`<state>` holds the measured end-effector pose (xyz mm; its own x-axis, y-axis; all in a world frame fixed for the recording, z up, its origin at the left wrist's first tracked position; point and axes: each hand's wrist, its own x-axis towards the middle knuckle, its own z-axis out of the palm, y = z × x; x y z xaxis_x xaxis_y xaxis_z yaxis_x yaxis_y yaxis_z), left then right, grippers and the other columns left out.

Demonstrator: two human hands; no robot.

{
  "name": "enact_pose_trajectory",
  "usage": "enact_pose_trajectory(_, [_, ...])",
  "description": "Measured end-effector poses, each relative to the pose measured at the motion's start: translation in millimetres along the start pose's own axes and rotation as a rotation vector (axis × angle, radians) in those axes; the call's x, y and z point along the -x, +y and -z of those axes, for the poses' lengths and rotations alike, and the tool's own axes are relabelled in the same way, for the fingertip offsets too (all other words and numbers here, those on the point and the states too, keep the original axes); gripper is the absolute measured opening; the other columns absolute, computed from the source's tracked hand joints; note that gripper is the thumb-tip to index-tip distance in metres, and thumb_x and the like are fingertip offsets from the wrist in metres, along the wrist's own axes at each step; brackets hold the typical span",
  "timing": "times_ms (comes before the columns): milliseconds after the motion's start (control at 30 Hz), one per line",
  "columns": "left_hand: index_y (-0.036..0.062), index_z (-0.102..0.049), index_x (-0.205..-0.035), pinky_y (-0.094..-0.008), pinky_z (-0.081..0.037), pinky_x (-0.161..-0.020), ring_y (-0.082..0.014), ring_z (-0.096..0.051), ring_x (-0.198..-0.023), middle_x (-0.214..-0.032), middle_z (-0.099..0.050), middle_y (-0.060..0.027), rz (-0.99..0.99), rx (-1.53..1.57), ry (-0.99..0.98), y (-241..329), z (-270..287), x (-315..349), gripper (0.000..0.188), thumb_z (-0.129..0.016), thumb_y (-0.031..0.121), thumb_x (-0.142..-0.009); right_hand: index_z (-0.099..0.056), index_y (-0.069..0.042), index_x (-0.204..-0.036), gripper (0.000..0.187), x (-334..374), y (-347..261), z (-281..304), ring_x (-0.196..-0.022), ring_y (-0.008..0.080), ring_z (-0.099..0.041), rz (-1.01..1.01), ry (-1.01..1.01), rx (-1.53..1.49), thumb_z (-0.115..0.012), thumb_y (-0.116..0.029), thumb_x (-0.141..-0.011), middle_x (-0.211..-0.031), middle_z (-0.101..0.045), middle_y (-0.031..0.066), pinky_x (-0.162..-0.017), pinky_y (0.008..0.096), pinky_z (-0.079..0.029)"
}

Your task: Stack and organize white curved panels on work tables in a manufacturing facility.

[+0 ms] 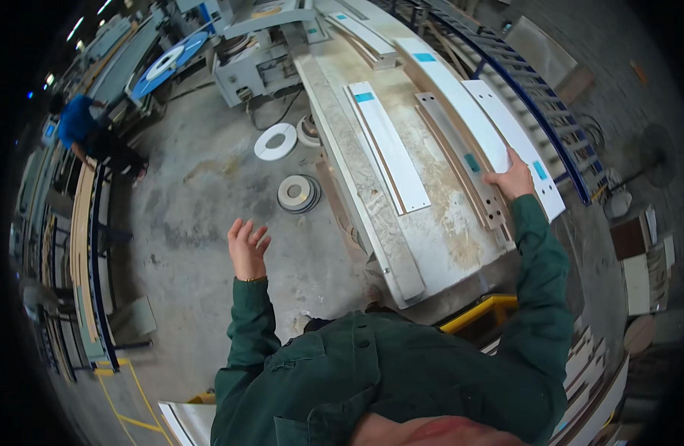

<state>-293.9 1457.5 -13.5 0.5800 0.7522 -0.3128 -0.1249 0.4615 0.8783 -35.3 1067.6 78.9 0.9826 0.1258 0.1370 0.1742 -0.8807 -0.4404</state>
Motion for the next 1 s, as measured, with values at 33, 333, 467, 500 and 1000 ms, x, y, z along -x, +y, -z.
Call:
enact_pose_trajectory(33, [0.0078, -0.032, -0.114, -0.0345, -0.041, -0.067, -0.0230, -0.050, -0.084, -0.105, -0.042, -0.0068, 0.012, 0.022, 0.060, -5.1, 5.2, 1.3, 0.048, -0.055, 0.019, -0.074, -0.040, 0.003, -0.114, 0.084, -19.6, 8.2, -7.0, -0.096, 0.0289, -0.050, -0.077, 0.003, 0.026, -0.070, -0.027, -0.041, -0.104, -0.050, 0.0221, -0.081, 0.0320, -0.039])
enact_pose_trajectory(333, [0.0081, -0.037, -0.110, -0.0353, -0.040, -0.068, -0.0235, -0.049, -0.086, -0.106, -0.041, -0.0060, -0.017, 0.043, 0.327, -12.0, 49.2, 17.6, 0.041, -0.054, 0.020, -0.075, -0.040, 0.003, -0.114, 0.084, -104.2, 49.8, -48.4, -0.098, 0.0294, -0.048, -0.162, -0.004, 0.194, -0.069, -0.029, -0.042, -0.106, -0.049, 0.0216, -0.083, 0.0324, -0.039])
enact_pose_trajectory(467, [0.0075, -0.038, -0.109, -0.0349, -0.040, -0.068, -0.0229, -0.048, -0.087, -0.106, -0.041, -0.0059, -0.017, 0.030, 0.370, -15.8, 51.4, 22.8, 0.040, -0.054, 0.020, -0.075, -0.040, 0.003, -0.114, 0.084, -112.1, 59.8, -53.8, -0.099, 0.0289, -0.048, -0.126, 0.010, 0.137, -0.070, -0.029, -0.042, -0.108, -0.048, 0.0214, -0.084, 0.0316, -0.038])
enact_pose_trajectory(500, [0.0073, -0.038, -0.109, -0.0347, -0.040, -0.069, -0.0227, -0.048, -0.087, -0.105, -0.040, -0.0058, -0.012, 0.050, 0.347, -17.5, 51.1, 23.2, 0.040, -0.054, 0.020, -0.075, -0.040, 0.003, -0.114, 0.084, -111.7, 61.8, -54.9, -0.099, 0.0289, -0.048, -0.137, -0.020, 0.126, -0.070, -0.029, -0.042, -0.108, -0.048, 0.0214, -0.084, 0.0316, -0.038])
enact_pose_trajectory(1000, [0.0089, -0.042, -0.104, -0.0366, -0.039, -0.070, -0.0230, -0.049, -0.087, -0.096, -0.043, -0.0025, 0.043, 0.112, 0.378, -29.8, 76.0, 31.7, 0.037, -0.056, 0.022, -0.073, -0.039, 0.000, -0.116, 0.084, -108.9, 59.0, -68.8, -0.098, 0.0289, -0.049, -0.168, -0.046, 0.223, -0.071, -0.029, -0.044, -0.105, -0.050, 0.0198, -0.083, 0.0333, -0.039])
